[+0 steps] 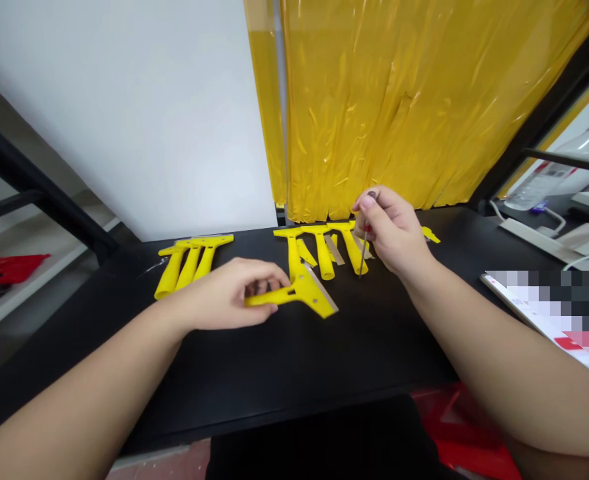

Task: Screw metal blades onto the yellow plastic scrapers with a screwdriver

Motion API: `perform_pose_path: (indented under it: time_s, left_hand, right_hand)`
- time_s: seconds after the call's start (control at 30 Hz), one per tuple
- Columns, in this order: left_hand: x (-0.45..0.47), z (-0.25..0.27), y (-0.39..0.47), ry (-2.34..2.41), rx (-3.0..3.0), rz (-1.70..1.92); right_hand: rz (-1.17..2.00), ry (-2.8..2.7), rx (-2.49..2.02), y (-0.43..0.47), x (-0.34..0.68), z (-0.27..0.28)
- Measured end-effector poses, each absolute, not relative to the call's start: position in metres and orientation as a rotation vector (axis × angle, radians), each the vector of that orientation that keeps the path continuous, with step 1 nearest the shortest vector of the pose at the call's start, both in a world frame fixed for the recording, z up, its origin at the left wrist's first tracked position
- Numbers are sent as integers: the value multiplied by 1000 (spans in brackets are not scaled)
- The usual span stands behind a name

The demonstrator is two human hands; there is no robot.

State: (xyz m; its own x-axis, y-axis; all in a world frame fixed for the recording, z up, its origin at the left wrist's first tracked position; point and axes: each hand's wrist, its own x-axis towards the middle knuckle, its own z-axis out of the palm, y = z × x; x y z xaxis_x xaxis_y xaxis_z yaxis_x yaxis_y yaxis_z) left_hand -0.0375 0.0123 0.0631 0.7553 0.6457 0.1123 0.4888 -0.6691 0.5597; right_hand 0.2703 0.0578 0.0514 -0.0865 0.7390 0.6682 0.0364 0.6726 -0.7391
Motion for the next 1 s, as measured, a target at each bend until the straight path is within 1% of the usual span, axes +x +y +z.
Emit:
perform_pose_path:
  time_s: [0.17, 0.33, 0.63, 1.0]
  left_hand:
    - [-19, 40, 8, 699, 2535, 234]
    - [-16, 33, 11, 678, 2498, 200]
    - [-18, 27, 14, 682, 2402, 234]
    - [-17, 24, 14, 699, 2404, 246]
  right_hand:
    - [823, -1885, -622, 40, 265, 51]
    - [806, -2168, -633, 39, 262, 45]
    - [792, -2157, -671, 46, 260, 37]
    - [816, -2167, -634, 42, 259, 42]
